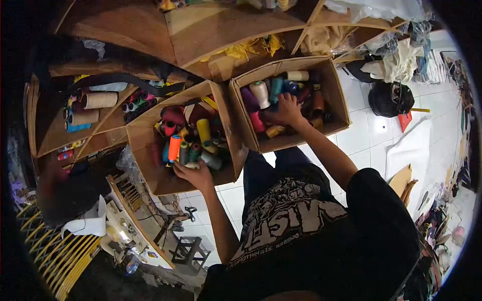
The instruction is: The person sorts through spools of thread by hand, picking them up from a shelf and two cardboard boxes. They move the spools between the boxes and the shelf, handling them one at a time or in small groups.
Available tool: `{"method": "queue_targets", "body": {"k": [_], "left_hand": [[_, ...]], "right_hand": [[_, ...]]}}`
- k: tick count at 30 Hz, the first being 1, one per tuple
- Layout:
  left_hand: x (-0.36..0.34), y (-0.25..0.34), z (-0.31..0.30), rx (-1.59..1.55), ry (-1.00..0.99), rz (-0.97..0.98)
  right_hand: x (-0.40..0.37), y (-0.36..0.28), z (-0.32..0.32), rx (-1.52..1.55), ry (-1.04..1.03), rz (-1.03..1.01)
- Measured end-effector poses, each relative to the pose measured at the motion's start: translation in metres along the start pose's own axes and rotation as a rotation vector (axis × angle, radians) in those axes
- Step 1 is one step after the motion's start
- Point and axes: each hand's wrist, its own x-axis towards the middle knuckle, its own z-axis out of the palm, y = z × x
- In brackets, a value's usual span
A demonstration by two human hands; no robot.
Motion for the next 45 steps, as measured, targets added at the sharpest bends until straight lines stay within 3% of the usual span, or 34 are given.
{"method": "queue_targets", "body": {"k": [1,7,11,13,16,19,20,23,24,25,26,27,29,31,32,33,35,37,38,39,40,41,43,45], "left_hand": [[0.001,0.011,0.007,-0.051,-0.019,-0.001],[0.006,0.057,0.020,-0.120,-0.138,0.069],[0.005,0.081,0.016,-0.085,-0.111,0.116],[0.001,0.090,0.012,-0.152,-0.131,0.087],[-0.006,0.069,0.023,-0.492,-0.305,0.040],[-0.008,0.082,0.028,-0.742,-0.656,0.058],[-0.011,0.116,0.018,-0.843,-0.728,-0.200],[-0.011,0.145,0.023,-1.016,-0.581,-0.047],[-0.006,0.158,0.018,-0.963,-0.444,-0.013],[-0.002,0.158,0.020,-1.003,-0.207,0.161],[0.006,0.152,0.009,-0.888,-0.074,0.256],[0.005,0.167,-0.013,-0.812,0.041,0.150],[0.006,0.171,-0.033,-0.873,0.238,0.223],[0.001,0.167,-0.045,-0.862,0.264,0.150],[0.001,0.160,-0.045,-0.851,0.240,0.188],[0.000,0.147,-0.042,-0.838,0.211,0.227],[-0.003,0.137,-0.040,-0.839,0.157,0.231],[-0.013,0.133,-0.038,-0.869,0.104,0.160],[-0.016,0.134,-0.036,-0.800,0.094,0.142],[-0.018,0.133,-0.032,-0.787,0.084,0.164],[-0.021,0.132,-0.026,-0.777,0.077,0.189],[-0.022,0.130,-0.020,-0.762,0.069,0.214],[-0.022,0.128,-0.010,-0.766,0.018,0.235],[-0.025,0.131,-0.004,-0.761,-0.065,0.232]], "right_hand": [[-0.003,0.017,0.011,-0.167,-0.195,0.099],[-0.008,0.059,0.087,-0.507,-0.218,0.061],[-0.011,0.054,0.053,-0.327,-0.252,0.015],[-0.005,0.069,0.046,-0.023,-0.242,0.040],[0.000,0.073,0.028,0.364,-0.059,-0.052],[-0.010,0.035,-0.031,0.614,0.098,-0.204],[-0.016,0.013,-0.050,0.684,0.132,-0.252],[-0.030,-0.062,-0.087,0.695,0.400,-0.384],[-0.035,-0.087,-0.087,0.757,0.421,-0.357],[-0.038,-0.112,-0.088,0.791,0.479,-0.434],[-0.038,-0.138,-0.082,0.855,0.359,-0.395],[-0.042,-0.164,-0.074,0.900,0.405,-0.497],[-0.041,-0.202,-0.047,0.902,0.359,-0.784],[-0.034,-0.224,0.014,0.681,-0.165,-0.852],[-0.043,-0.222,0.009,0.689,-0.088,-0.871],[-0.052,-0.215,0.005,0.701,-0.010,-0.885],[-0.047,-0.190,0.000,0.796,-0.137,-0.787],[-0.027,-0.137,0.013,0.566,-0.086,-0.622],[-0.023,-0.105,0.000,0.523,-0.227,-0.436],[-0.004,-0.056,0.013,0.367,-0.097,-0.703],[0.006,-0.029,0.006,-0.044,-0.380,-0.384],[0.017,0.034,0.035,0.037,-0.234,-0.591],[0.016,0.077,0.030,-0.267,-0.616,-0.185],[-0.011,0.098,0.024,-0.339,-0.557,-0.200]]}}
